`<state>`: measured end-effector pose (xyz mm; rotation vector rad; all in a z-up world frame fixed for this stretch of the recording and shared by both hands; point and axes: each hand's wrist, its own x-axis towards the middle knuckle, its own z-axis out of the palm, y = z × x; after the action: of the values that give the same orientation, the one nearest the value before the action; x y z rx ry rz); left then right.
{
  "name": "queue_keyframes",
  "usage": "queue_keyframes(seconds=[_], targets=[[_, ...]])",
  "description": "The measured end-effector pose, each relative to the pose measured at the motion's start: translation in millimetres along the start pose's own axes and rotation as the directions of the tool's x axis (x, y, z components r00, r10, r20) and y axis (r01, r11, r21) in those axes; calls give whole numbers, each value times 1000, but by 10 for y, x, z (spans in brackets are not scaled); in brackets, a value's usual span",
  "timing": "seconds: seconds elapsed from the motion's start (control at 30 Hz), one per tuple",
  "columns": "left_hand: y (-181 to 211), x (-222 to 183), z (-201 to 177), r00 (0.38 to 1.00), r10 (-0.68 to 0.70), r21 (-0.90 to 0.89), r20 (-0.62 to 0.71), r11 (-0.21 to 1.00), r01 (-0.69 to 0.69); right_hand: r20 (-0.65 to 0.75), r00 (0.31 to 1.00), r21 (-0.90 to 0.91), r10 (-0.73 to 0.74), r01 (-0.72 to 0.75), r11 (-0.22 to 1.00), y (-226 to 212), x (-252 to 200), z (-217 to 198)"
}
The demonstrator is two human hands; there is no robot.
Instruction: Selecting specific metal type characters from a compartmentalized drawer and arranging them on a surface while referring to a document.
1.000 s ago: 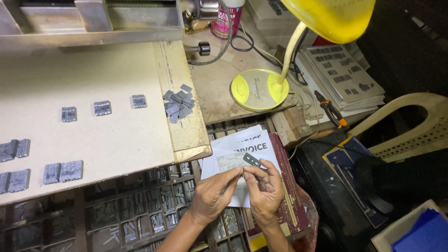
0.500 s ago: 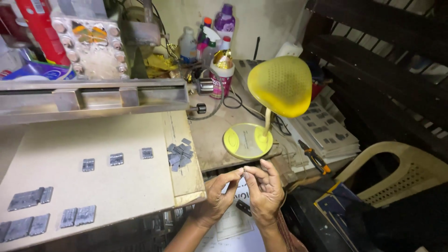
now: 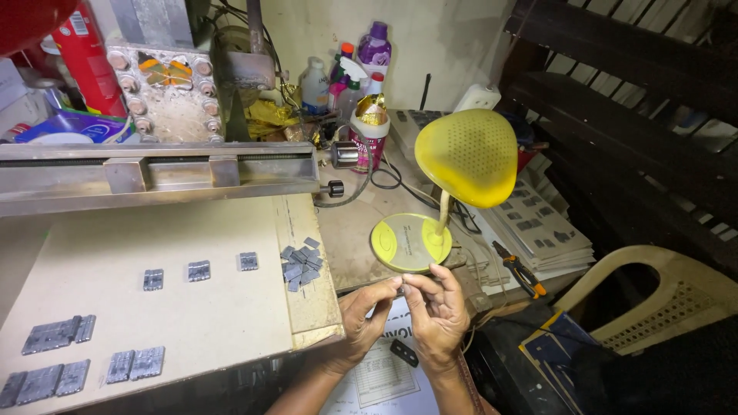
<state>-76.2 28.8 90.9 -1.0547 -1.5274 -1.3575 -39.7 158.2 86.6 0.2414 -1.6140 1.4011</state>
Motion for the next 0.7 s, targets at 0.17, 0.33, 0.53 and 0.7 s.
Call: queue_keyframes(seconds=[0.17,0.33,0.53,0.7], targets=[[0,-10,0,999,-32,-90,20,995,34,5,1000,-18,-25,25,1000,-25,12,0],[35,21,-10,1000,-12,-45,8,999,12,-4,999,23,44,-44,999,-15,-8,-2],[-15,-44,38,1000,-25,-21,-9,999,25,15,999,35,36,-37,999,-46,-2,11],[18,-19,9,1000,-4,43,-21,999,5,40,999,30,20,-21,999,-50,-3,5]])
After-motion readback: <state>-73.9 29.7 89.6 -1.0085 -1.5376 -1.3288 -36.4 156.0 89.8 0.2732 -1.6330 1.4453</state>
